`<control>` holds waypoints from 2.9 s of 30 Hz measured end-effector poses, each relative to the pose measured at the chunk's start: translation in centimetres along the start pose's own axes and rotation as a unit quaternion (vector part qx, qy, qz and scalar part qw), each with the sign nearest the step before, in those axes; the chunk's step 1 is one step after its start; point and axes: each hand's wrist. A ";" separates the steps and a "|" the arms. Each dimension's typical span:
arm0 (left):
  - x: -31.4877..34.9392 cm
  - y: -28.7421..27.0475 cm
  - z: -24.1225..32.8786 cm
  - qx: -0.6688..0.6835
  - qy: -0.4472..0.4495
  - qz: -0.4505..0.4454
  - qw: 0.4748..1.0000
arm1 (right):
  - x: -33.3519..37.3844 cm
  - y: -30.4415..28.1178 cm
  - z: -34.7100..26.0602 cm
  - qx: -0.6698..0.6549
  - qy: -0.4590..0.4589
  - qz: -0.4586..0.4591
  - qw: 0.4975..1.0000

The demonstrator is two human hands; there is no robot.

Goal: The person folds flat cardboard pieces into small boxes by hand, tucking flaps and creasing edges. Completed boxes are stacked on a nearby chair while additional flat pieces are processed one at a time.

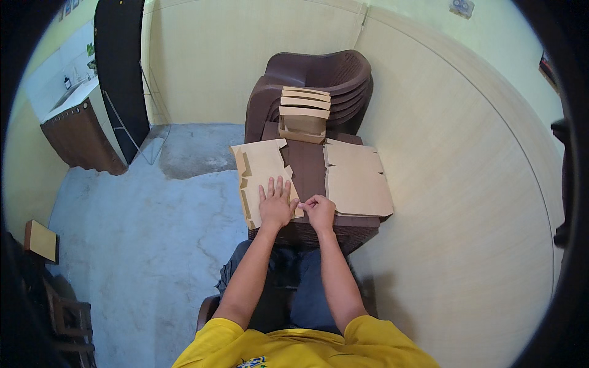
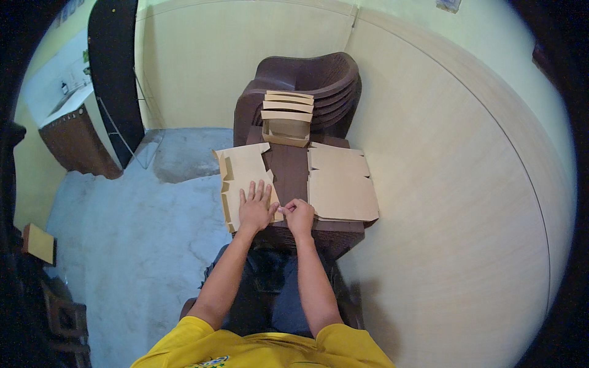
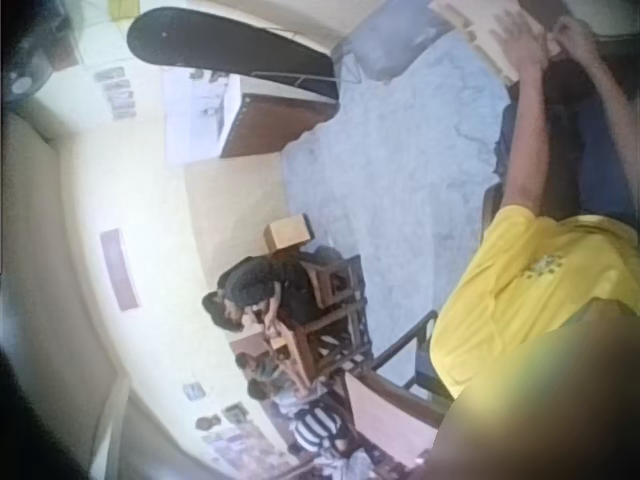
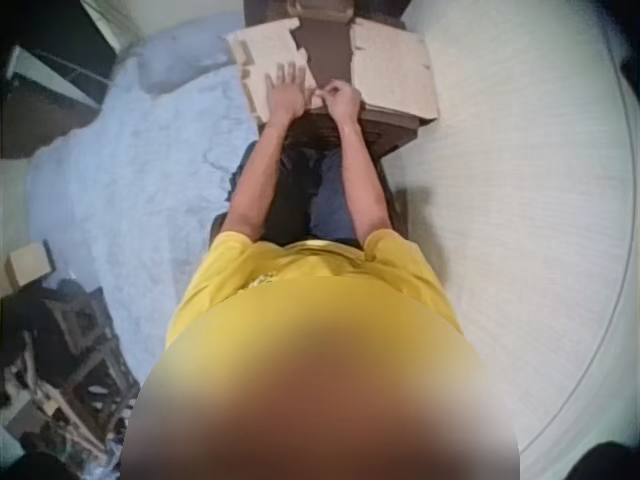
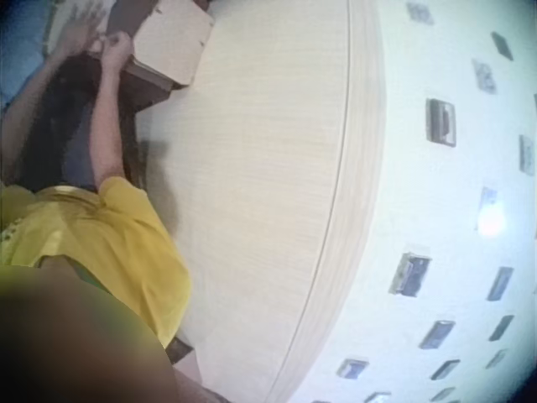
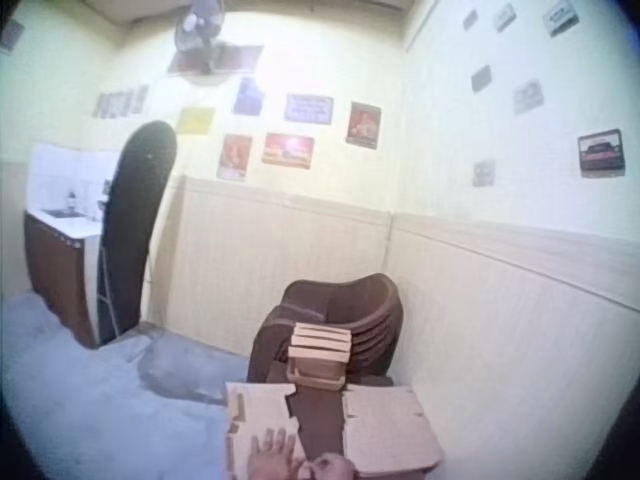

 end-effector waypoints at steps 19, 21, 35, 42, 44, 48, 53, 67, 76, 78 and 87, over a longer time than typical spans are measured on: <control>12.5 -6.7 -9.4 0.088 0.162 0.086 0.979 | 4.5 -5.0 -1.1 0.046 -0.217 -0.195 0.955; 11.6 -5.2 -10.2 0.057 0.149 0.077 0.984 | 4.8 -4.8 -0.3 0.033 -0.239 -0.163 0.956; 10.5 -4.9 -11.1 0.148 0.206 0.167 0.953 | 5.2 -5.6 -0.7 0.093 -0.245 -0.165 0.951; 10.5 -5.2 -10.8 0.148 0.181 0.159 0.959 | 4.9 -5.3 0.0 0.084 -0.249 -0.171 0.950; 10.5 -5.3 -10.7 0.134 0.187 0.162 0.960 | 4.8 -5.2 0.1 0.088 -0.256 -0.163 0.949; 10.6 -5.0 -10.1 0.081 0.224 0.197 0.951 | 4.8 -5.2 0.0 0.097 -0.268 -0.148 0.947; 10.9 -4.0 -8.8 0.039 0.180 0.167 0.969 | 5.3 -5.2 -0.9 0.138 -0.201 -0.187 0.952; 10.9 -4.8 -7.9 0.171 0.118 0.132 0.969 | 3.2 -4.3 1.2 -0.028 -0.107 -0.172 0.979; 8.2 -4.7 -8.4 0.200 0.071 0.089 0.973 | -0.1 -4.1 1.3 0.074 -0.055 -0.207 0.974; 7.9 -4.5 -8.8 0.212 0.071 0.088 0.971 | -0.4 -4.1 1.4 0.064 -0.057 -0.204 0.975; 6.8 -1.6 -8.4 0.395 0.013 0.119 0.911 | -0.7 -3.9 0.7 0.105 0.022 -0.186 0.977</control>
Point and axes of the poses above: each hand's wrist, its own x-axis away from the middle knuckle, its own y-axis out of the palm, z = x × y, and after that the axes turned 8 degrees about -z, right-handed
